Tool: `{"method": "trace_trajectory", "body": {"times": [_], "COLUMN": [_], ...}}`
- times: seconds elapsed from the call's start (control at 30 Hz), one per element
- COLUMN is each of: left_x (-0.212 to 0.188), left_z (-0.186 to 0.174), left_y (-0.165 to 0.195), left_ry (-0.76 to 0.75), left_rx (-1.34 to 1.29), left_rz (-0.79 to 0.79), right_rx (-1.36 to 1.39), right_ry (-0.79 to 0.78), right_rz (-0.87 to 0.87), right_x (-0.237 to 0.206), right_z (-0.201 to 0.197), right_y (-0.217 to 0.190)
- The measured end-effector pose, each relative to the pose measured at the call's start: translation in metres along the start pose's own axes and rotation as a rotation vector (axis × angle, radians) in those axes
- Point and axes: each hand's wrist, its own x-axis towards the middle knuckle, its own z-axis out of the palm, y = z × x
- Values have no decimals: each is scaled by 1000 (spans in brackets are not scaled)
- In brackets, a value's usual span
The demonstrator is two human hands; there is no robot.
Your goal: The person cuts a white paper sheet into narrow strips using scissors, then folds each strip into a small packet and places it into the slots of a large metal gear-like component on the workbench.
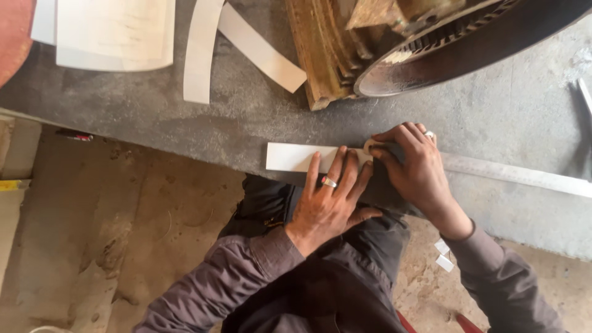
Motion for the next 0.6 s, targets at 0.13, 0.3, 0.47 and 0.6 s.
{"method": "trace_trajectory", "body": {"times": [0.13,0.3,0.47,0.6], "left_x": [-3,-2,-3,-3], "left_z": [-5,-6,-9,-8], "left_y": [-12,-14,-9,-10], "left_ry": [-16,-36,-53,-69], "left_rx": [-45,-38,-32,-24], "left_rz": [50,63,46,58], "right_rx": [-65,-29,-54,-78], "right_ry": [-8,-45,-86,-99], "right_rz": [-7,-33,-41,-47], "right_x": [-7,-10,-19,-28], "right_z": [2,-2,-4,-1], "right_y": [-5,-6,-8,-1]}}
